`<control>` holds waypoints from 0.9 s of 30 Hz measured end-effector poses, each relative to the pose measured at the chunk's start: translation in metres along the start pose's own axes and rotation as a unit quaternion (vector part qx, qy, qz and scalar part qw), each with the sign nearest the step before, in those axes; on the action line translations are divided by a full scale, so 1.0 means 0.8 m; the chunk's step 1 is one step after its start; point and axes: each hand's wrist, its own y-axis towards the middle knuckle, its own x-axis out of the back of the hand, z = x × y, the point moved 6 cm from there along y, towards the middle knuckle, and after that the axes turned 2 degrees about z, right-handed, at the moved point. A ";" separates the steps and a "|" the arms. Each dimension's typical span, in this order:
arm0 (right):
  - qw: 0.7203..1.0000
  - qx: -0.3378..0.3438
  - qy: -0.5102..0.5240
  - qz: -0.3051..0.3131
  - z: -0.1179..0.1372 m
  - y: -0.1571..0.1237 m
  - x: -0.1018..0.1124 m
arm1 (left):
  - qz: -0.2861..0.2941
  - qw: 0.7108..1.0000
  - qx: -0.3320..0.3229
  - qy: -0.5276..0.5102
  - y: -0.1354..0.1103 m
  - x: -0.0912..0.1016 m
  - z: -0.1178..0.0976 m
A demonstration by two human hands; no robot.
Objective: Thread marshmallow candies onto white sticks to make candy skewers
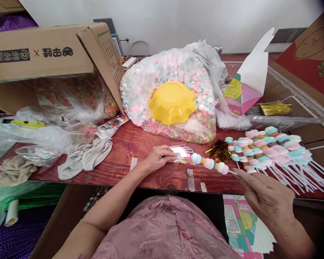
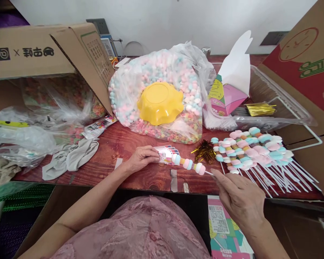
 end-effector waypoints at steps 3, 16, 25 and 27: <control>0.999 0.025 -0.034 -0.001 0.010 -0.005 -0.005 | 0.003 1.000 0.009 -0.007 0.000 0.000 0.001; 0.991 0.105 -0.087 0.003 0.031 0.001 -0.009 | 0.010 0.998 -0.033 0.052 -0.002 -0.004 -0.004; 0.988 0.130 -0.066 0.049 0.048 0.041 -0.022 | 0.022 0.998 -0.043 0.047 -0.003 -0.010 -0.006; 0.989 0.129 -0.053 0.046 0.048 0.050 -0.020 | 0.020 0.995 -0.063 0.068 -0.002 -0.006 -0.015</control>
